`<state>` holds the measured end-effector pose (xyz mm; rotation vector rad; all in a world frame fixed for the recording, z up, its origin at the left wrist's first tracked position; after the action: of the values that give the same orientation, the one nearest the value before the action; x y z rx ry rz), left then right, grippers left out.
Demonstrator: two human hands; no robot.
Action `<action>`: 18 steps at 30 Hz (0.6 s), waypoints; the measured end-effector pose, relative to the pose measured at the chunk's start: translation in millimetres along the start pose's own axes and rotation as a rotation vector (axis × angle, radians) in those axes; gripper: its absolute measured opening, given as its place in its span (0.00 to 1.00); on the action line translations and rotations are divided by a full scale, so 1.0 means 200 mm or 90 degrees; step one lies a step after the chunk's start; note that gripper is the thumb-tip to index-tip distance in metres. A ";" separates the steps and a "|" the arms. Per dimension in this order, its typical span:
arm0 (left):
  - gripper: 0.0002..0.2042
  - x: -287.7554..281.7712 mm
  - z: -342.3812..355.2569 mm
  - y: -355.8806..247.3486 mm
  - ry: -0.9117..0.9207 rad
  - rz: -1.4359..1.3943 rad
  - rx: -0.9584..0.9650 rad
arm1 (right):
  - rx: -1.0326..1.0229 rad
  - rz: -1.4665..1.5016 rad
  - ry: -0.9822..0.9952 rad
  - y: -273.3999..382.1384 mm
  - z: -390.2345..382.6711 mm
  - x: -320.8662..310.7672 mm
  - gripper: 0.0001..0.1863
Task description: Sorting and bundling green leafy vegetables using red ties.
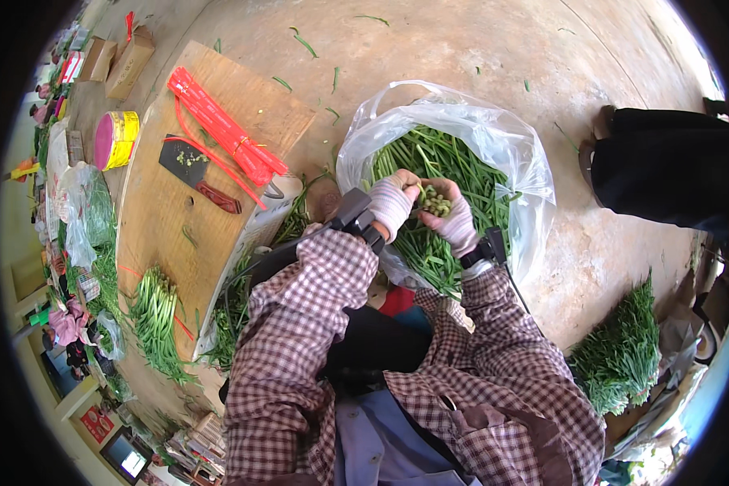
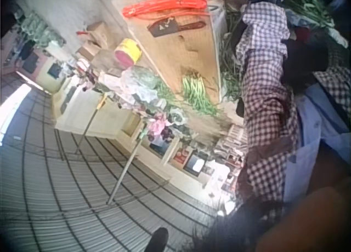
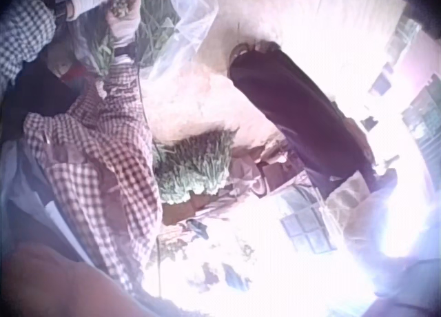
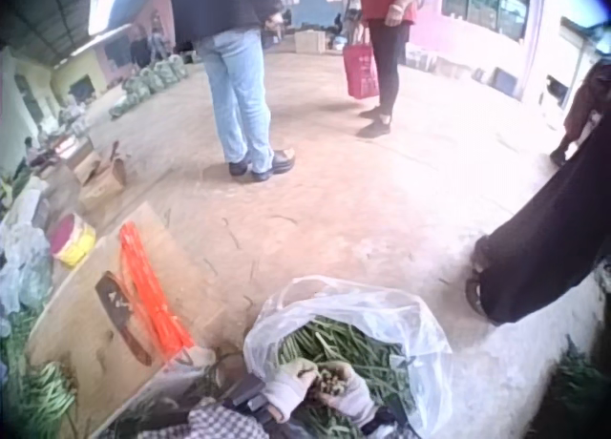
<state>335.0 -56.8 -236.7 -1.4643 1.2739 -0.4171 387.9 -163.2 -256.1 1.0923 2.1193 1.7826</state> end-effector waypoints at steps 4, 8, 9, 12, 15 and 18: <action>0.06 0.02 -0.18 -0.07 -0.026 0.113 0.037 | -0.021 -0.080 0.057 0.00 -0.03 0.09 0.32; 0.12 0.01 -0.17 -0.13 -0.070 0.194 0.092 | 0.015 -0.138 0.008 -0.02 0.03 0.07 0.21; 0.16 0.00 -0.14 -0.09 -0.074 0.197 0.081 | 0.121 -0.052 -0.025 -0.11 0.07 0.05 0.19; 0.28 -0.10 -0.12 0.04 -0.183 0.198 0.025 | 0.224 -0.323 -0.111 -0.12 0.28 -0.02 0.20; 0.32 -0.24 -0.10 0.18 -0.235 0.174 -0.066 | 0.212 -0.728 -0.152 -0.04 0.47 -0.01 0.31; 0.32 -0.31 -0.09 0.24 -0.273 0.134 -0.093 | 0.324 -0.746 -0.157 -0.14 0.59 -0.02 0.37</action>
<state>275.0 -5.0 -248.9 -1.4253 1.1087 0.1301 443.9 -73.3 -314.8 -0.0203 2.2823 0.5598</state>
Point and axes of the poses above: each hand's wrist, its own z-axis towards the middle knuckle, its own x-axis out of the palm, y = z × x, the point moved 10 cm from there along z, towards the middle knuckle, and after that the axes turned 5 degrees about x, right-handed, at the moved point
